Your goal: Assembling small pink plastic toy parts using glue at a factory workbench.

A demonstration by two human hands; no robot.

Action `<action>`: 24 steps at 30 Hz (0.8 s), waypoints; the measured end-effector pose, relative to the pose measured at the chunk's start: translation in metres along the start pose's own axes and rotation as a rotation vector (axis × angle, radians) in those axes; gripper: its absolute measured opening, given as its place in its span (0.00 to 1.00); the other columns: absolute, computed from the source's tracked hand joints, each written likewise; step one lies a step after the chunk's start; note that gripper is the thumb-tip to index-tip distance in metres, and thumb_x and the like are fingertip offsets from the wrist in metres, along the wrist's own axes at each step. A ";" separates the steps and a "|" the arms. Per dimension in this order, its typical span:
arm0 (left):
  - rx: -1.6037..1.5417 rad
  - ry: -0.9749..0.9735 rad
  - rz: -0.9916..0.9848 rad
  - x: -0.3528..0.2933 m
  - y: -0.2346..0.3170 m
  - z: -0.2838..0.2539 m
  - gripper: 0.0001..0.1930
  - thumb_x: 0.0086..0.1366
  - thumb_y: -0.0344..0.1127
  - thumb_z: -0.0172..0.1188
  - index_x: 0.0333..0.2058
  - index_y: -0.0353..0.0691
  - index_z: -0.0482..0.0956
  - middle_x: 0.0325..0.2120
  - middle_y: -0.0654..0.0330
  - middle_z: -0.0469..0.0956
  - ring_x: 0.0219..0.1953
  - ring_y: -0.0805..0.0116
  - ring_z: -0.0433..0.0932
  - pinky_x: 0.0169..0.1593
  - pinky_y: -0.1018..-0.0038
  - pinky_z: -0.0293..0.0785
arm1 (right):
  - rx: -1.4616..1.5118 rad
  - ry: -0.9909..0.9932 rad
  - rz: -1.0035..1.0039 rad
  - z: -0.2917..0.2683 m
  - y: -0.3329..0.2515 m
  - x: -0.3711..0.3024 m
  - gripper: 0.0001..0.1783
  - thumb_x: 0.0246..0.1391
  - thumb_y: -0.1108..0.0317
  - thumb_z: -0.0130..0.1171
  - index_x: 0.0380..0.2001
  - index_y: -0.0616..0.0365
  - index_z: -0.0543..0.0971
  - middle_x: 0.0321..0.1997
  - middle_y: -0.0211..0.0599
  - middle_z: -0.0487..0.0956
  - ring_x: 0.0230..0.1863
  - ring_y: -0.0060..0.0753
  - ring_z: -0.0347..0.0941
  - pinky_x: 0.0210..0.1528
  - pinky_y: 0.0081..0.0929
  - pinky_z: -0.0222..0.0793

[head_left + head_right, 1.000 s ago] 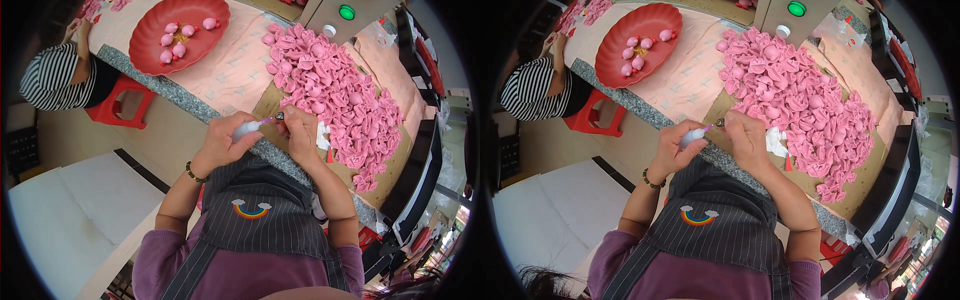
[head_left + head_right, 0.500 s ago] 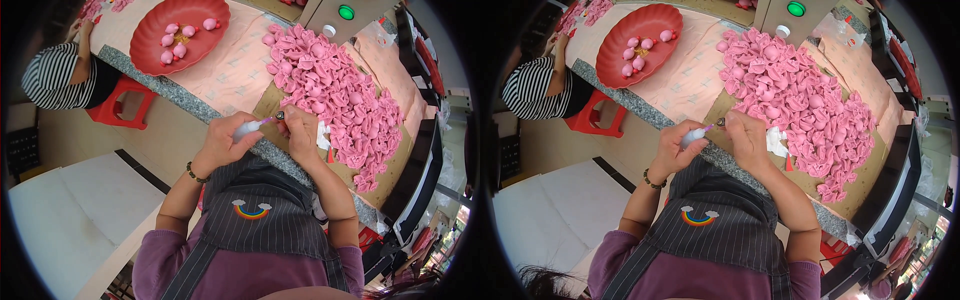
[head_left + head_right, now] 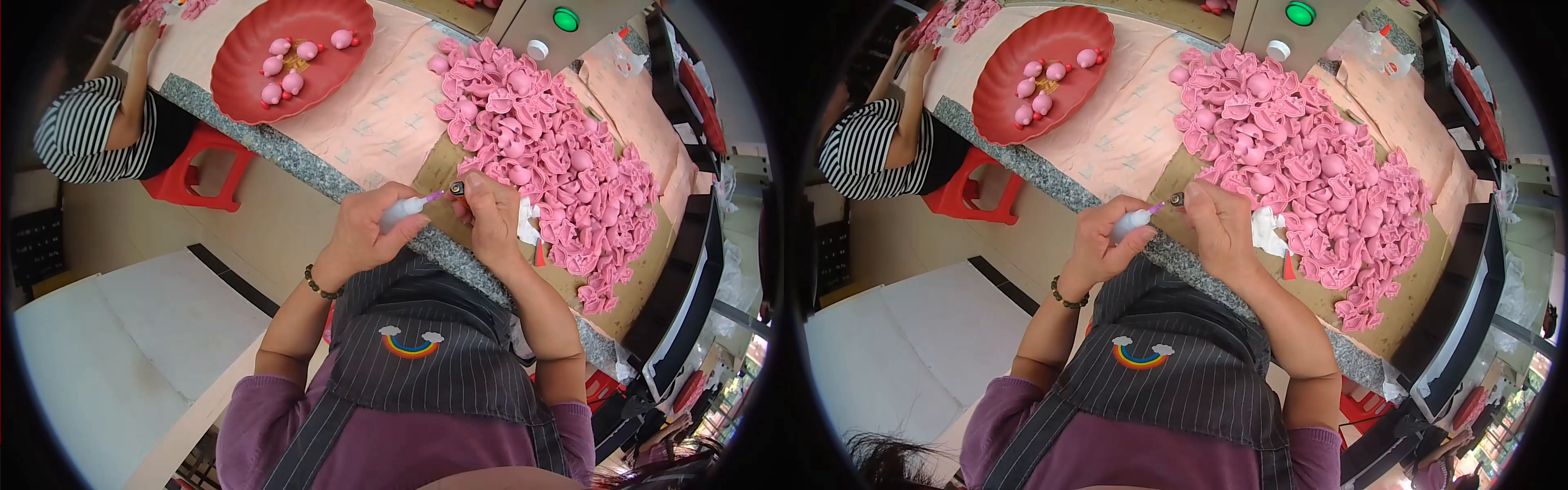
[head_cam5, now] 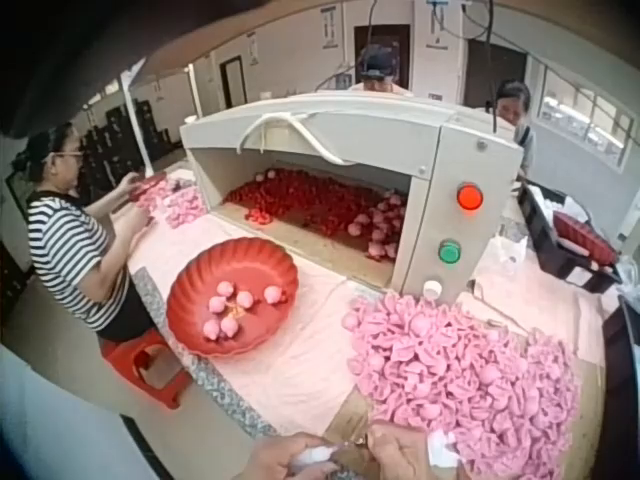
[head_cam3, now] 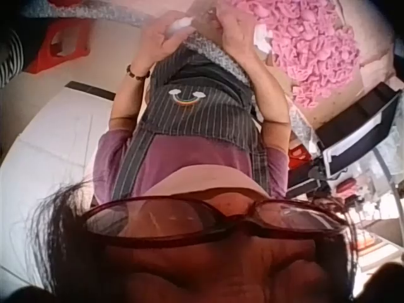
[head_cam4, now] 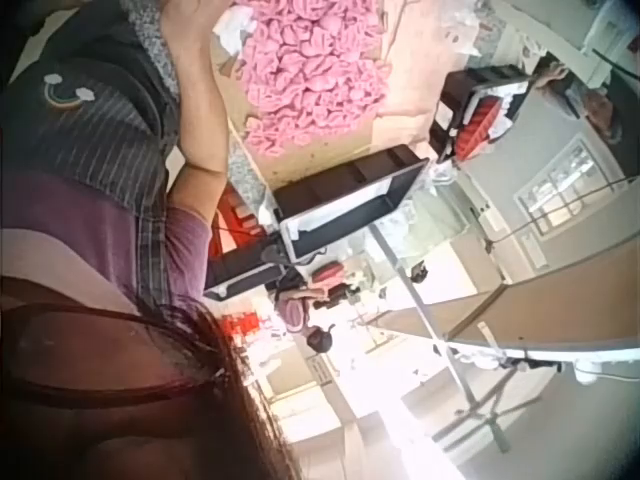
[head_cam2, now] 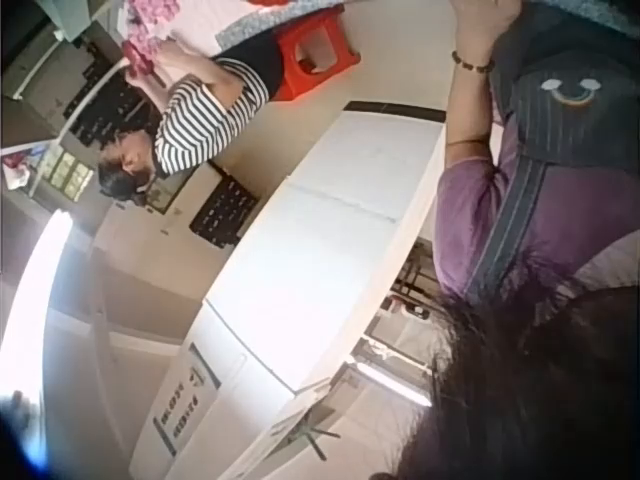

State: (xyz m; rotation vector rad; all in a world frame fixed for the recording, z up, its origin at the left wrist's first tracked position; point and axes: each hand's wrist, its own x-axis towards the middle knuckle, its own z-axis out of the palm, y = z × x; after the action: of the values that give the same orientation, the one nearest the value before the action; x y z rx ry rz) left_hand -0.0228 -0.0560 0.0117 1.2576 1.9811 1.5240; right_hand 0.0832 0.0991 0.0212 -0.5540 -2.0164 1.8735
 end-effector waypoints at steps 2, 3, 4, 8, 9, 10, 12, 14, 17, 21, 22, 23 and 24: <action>0.000 -0.001 -0.001 0.000 0.000 0.000 0.10 0.56 0.35 0.62 0.33 0.36 0.75 0.19 0.63 0.74 0.18 0.78 0.71 0.24 0.82 0.64 | 0.005 -0.003 0.011 0.000 0.001 0.000 0.25 0.60 0.53 0.42 0.20 0.62 0.74 0.14 0.24 0.66 0.17 0.13 0.57 0.20 0.14 0.51; -0.001 -0.002 -0.003 0.000 0.001 0.000 0.10 0.56 0.35 0.62 0.33 0.36 0.75 0.18 0.63 0.74 0.18 0.78 0.71 0.24 0.82 0.64 | 0.005 -0.003 0.011 0.000 0.000 0.000 0.25 0.60 0.53 0.42 0.20 0.62 0.74 0.14 0.24 0.66 0.17 0.13 0.57 0.20 0.14 0.51; -0.001 -0.002 -0.003 0.000 0.001 0.000 0.10 0.56 0.35 0.62 0.33 0.36 0.75 0.18 0.63 0.74 0.18 0.78 0.71 0.24 0.82 0.64 | 0.018 0.000 0.011 0.000 0.000 0.000 0.25 0.60 0.53 0.42 0.20 0.62 0.74 0.14 0.24 0.67 0.17 0.13 0.57 0.20 0.14 0.51; 0.003 -0.004 -0.003 0.000 0.000 0.000 0.10 0.56 0.35 0.62 0.33 0.36 0.75 0.18 0.63 0.73 0.18 0.78 0.71 0.23 0.82 0.64 | 0.030 0.004 0.018 0.000 0.001 0.000 0.25 0.59 0.52 0.42 0.20 0.62 0.74 0.15 0.24 0.67 0.17 0.13 0.57 0.20 0.14 0.51; 0.004 -0.002 -0.003 0.000 0.000 0.000 0.10 0.56 0.35 0.62 0.33 0.36 0.75 0.18 0.63 0.73 0.18 0.79 0.71 0.23 0.82 0.64 | 0.030 0.003 0.018 0.000 0.001 0.000 0.25 0.59 0.52 0.42 0.20 0.62 0.74 0.15 0.24 0.67 0.17 0.13 0.57 0.20 0.14 0.51; 0.005 -0.001 -0.003 0.000 0.000 0.000 0.10 0.56 0.35 0.62 0.33 0.36 0.75 0.18 0.63 0.73 0.18 0.79 0.71 0.23 0.82 0.64 | 0.026 0.000 0.013 0.000 0.000 0.000 0.25 0.59 0.52 0.42 0.20 0.62 0.74 0.15 0.24 0.67 0.17 0.13 0.57 0.20 0.14 0.51; -0.003 -0.007 -0.010 0.000 0.000 0.000 0.10 0.56 0.35 0.62 0.33 0.36 0.75 0.18 0.64 0.73 0.18 0.79 0.70 0.23 0.82 0.64 | 0.021 -0.002 0.007 0.000 -0.001 0.000 0.25 0.60 0.52 0.42 0.20 0.62 0.74 0.15 0.24 0.66 0.17 0.13 0.57 0.20 0.14 0.51; -0.006 -0.006 -0.005 0.000 0.000 0.000 0.10 0.56 0.35 0.62 0.33 0.36 0.75 0.18 0.64 0.73 0.17 0.79 0.70 0.23 0.82 0.64 | -0.002 -0.011 -0.014 0.000 -0.001 0.000 0.25 0.60 0.53 0.41 0.20 0.62 0.74 0.14 0.24 0.66 0.17 0.13 0.57 0.20 0.14 0.51; -0.011 -0.003 -0.003 0.000 0.000 0.000 0.10 0.56 0.35 0.62 0.33 0.36 0.75 0.17 0.64 0.73 0.17 0.79 0.70 0.23 0.82 0.64 | -0.020 -0.014 -0.031 0.001 -0.001 0.000 0.25 0.60 0.53 0.41 0.20 0.62 0.74 0.14 0.25 0.66 0.17 0.14 0.57 0.20 0.15 0.51; -0.002 0.003 0.006 0.001 -0.001 0.001 0.10 0.56 0.35 0.61 0.33 0.36 0.75 0.17 0.64 0.73 0.17 0.79 0.70 0.23 0.82 0.64 | -0.005 -0.008 -0.015 0.001 -0.001 0.000 0.25 0.60 0.53 0.41 0.20 0.62 0.74 0.14 0.24 0.66 0.17 0.14 0.57 0.20 0.15 0.51; -0.002 0.003 0.006 0.001 -0.001 0.001 0.10 0.56 0.35 0.61 0.33 0.36 0.75 0.17 0.64 0.73 0.17 0.79 0.70 0.23 0.82 0.64 | 0.000 -0.006 -0.010 0.001 -0.001 0.000 0.25 0.60 0.53 0.41 0.20 0.62 0.74 0.14 0.24 0.66 0.17 0.13 0.57 0.20 0.15 0.51; -0.005 0.002 0.004 0.001 -0.001 0.001 0.10 0.56 0.35 0.62 0.33 0.36 0.75 0.17 0.64 0.73 0.17 0.79 0.70 0.23 0.82 0.64 | 0.005 -0.004 -0.005 0.001 -0.001 0.000 0.25 0.60 0.53 0.41 0.20 0.62 0.74 0.14 0.24 0.66 0.17 0.13 0.57 0.20 0.15 0.51; -0.008 0.001 0.002 0.000 -0.001 0.001 0.10 0.56 0.35 0.62 0.33 0.36 0.75 0.18 0.64 0.73 0.17 0.79 0.70 0.23 0.82 0.64 | 0.004 -0.003 -0.005 0.001 -0.001 0.000 0.25 0.60 0.53 0.41 0.20 0.62 0.74 0.14 0.24 0.66 0.17 0.13 0.57 0.20 0.15 0.51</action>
State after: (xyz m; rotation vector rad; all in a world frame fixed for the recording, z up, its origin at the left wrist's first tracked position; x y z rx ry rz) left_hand -0.0229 -0.0552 0.0109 1.2569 1.9725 1.5322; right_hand 0.0828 0.0981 0.0222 -0.5450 -2.0132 1.8769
